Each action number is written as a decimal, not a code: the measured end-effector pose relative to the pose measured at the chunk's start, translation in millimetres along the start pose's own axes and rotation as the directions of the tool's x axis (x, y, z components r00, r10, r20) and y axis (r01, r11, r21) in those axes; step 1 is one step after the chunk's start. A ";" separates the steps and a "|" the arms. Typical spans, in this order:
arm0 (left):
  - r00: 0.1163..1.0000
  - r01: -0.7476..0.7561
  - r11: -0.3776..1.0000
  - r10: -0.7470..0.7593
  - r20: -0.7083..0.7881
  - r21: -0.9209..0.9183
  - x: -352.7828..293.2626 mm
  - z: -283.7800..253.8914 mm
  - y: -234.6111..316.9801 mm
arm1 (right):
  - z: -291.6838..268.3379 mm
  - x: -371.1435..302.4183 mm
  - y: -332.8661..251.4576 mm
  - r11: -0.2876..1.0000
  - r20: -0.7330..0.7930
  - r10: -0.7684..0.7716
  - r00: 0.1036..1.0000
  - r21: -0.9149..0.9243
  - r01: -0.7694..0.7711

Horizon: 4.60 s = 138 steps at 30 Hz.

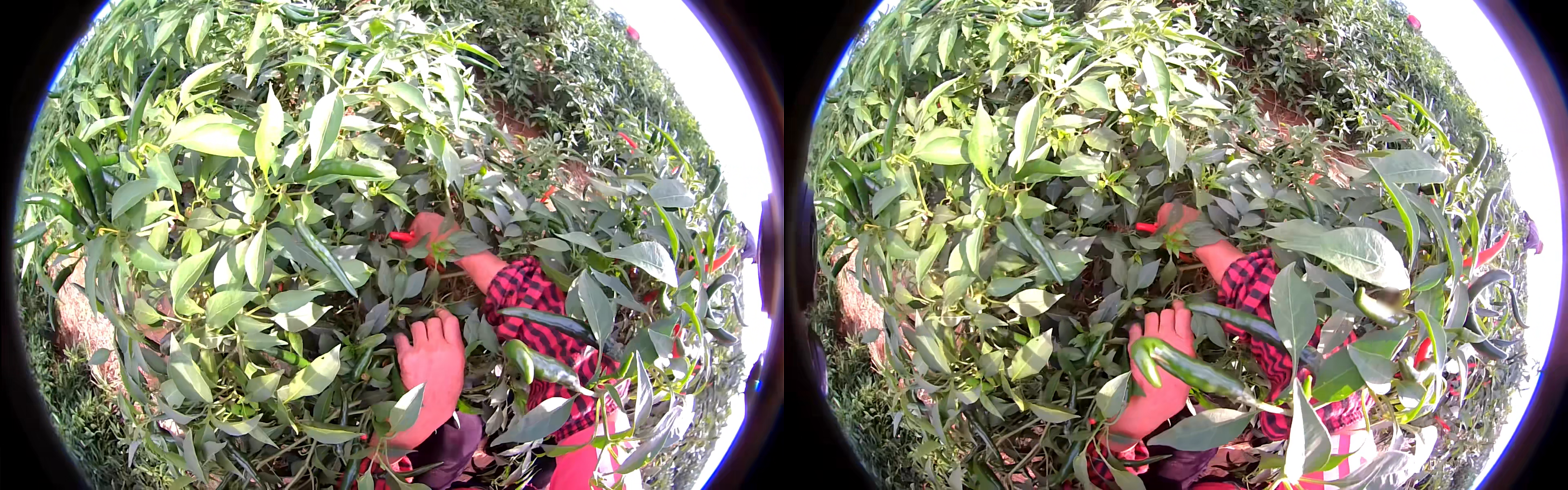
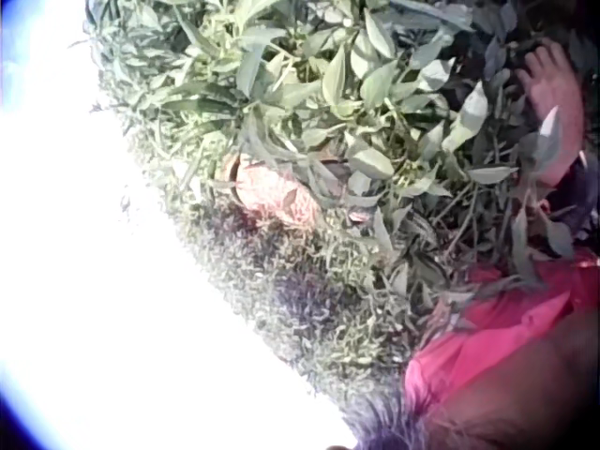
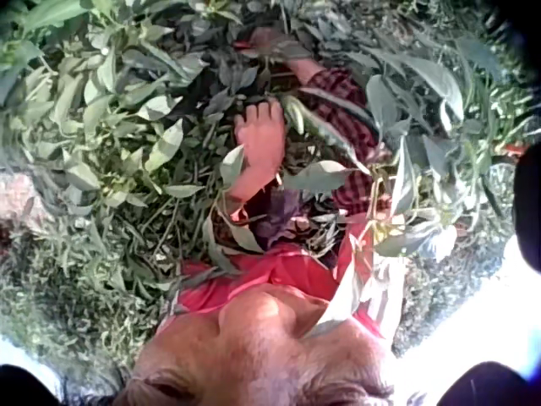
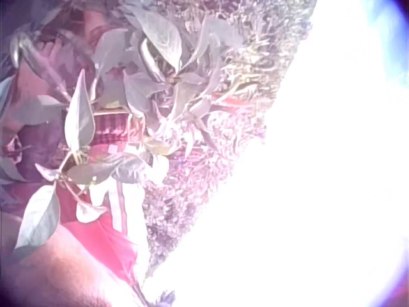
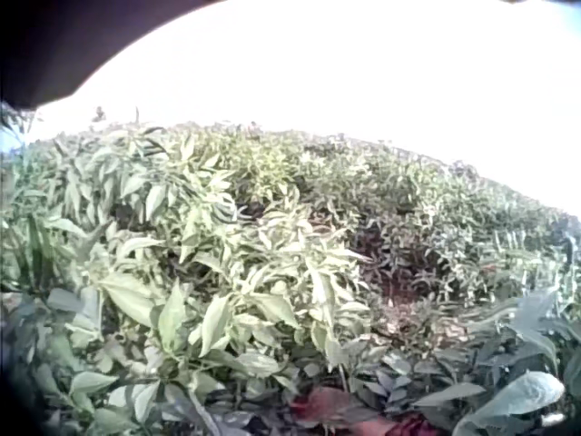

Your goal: The person harvests red chili peppers from a dense field of pepper plants. They reach into the foliage, pluck ripe red peppers by hand, and place them into a white sack positioned on the ground beside them.

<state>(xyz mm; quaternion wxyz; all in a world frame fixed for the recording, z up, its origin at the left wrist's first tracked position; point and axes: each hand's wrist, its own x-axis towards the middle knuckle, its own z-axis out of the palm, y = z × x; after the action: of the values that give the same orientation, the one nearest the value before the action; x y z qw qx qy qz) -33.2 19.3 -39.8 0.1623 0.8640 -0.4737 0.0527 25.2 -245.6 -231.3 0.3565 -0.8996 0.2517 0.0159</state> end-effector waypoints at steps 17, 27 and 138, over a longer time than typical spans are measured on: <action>1.000 0.011 1.000 -0.011 0.020 -0.025 3.1 -2.8 0.4 | -51.1 -16.9 -81.8 0.869 0.150 -0.052 0.987 -0.480 0.118; 0.998 0.001 0.999 0.002 0.069 -0.039 1.8 -7.8 1.8 | -48.0 -30.3 -94.4 0.965 -0.024 -0.260 0.965 0.020 0.260; 0.132 0.866 0.069 0.924 0.358 -0.496 -167.9 96.7 372.8 | -88.5 -691.4 15.8 0.420 -0.527 0.816 0.238 0.823 0.383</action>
<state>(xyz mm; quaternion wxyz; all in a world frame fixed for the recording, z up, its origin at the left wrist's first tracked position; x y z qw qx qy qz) -442.4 -64.0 -86.0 0.3265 0.1789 -0.3335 -0.8661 -598.9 -7.7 -31.5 0.5194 -0.3238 0.5319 -0.5852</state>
